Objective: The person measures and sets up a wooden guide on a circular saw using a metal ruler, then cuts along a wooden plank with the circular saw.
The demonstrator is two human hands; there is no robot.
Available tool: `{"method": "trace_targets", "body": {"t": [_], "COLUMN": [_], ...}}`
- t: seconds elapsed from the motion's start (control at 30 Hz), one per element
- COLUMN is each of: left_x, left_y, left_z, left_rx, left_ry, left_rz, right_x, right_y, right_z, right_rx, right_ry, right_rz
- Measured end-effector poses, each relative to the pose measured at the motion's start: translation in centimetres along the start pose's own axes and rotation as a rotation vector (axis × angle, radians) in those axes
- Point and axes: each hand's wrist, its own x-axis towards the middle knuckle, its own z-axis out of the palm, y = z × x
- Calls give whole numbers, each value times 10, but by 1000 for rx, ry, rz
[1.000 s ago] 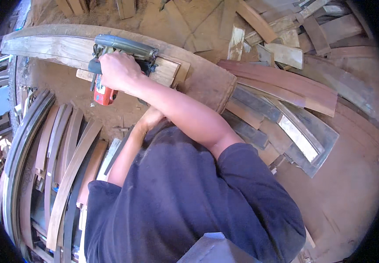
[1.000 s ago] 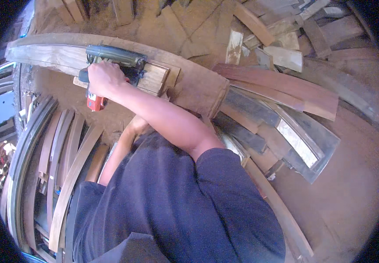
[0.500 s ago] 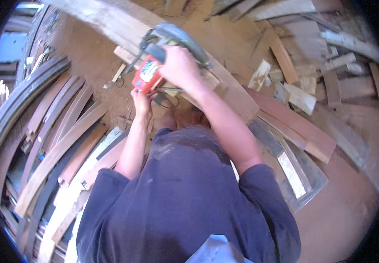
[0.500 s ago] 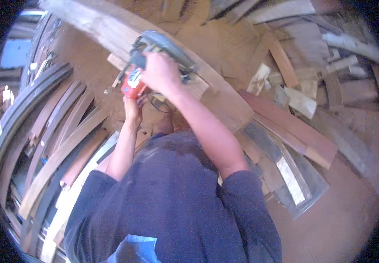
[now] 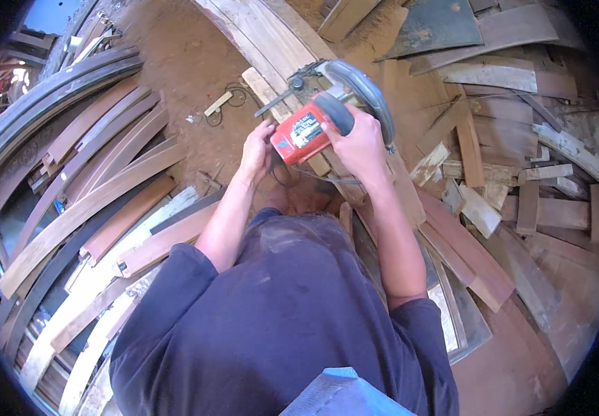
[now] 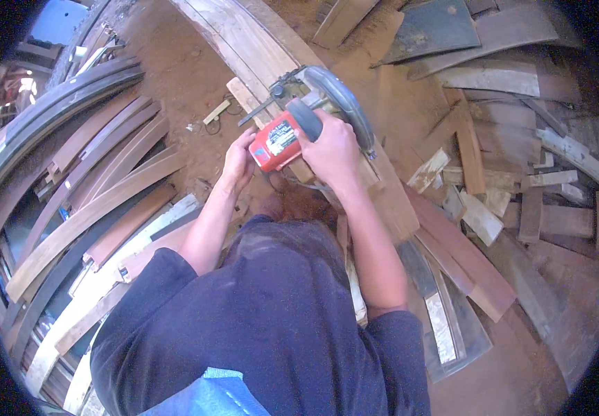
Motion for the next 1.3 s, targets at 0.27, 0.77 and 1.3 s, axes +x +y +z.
{"method": "trace_targets", "body": {"t": [0.27, 0.77, 1.3], "left_x": [22, 41, 56], "left_y": [24, 46, 72], "left_z": [-11, -19, -14], "left_rx": [-63, 91, 149], "left_ry": [34, 85, 79], "left_rz": [-83, -89, -84], "right_x": [4, 15, 37], "right_y": [-4, -22, -24], "right_z": [5, 8, 16], "right_rx": [45, 53, 79], "right_ry": [4, 6, 12], "right_rz": [-29, -30, -53]}}
